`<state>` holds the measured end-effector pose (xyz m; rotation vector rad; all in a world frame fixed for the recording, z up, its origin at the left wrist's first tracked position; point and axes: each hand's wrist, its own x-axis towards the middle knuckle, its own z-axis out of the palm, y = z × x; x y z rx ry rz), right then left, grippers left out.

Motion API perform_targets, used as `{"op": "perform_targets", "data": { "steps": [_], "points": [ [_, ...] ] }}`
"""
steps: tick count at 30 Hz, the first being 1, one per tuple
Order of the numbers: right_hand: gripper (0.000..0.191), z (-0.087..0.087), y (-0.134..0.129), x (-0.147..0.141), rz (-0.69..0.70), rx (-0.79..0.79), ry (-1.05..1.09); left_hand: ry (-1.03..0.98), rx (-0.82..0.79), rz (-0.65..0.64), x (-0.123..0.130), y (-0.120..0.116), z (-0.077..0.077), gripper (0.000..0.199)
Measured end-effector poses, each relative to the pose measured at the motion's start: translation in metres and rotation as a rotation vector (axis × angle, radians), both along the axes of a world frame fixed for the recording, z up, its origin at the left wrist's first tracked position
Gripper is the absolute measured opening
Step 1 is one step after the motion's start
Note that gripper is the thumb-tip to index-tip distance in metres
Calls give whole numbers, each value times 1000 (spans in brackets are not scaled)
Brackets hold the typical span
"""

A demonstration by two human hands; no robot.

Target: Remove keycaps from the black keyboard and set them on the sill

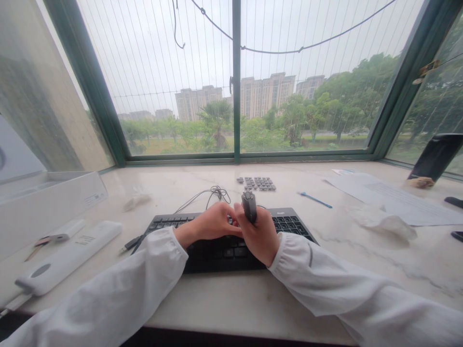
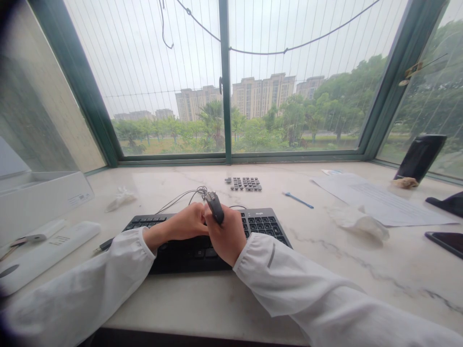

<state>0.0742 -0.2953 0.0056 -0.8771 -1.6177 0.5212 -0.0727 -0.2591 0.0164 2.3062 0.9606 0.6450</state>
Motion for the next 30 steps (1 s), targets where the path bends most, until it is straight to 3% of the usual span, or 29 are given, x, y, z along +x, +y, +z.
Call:
{"op": "perform_targets", "data": {
  "steps": [20, 30],
  "points": [
    [34, -4, 2, 0, -47, 6, -9, -18, -12, -16, 1, -2, 0, 37],
    [21, -5, -4, 1, 18, 107, -129, -44, -31, -33, -1, -3, 4, 25]
  ]
}}
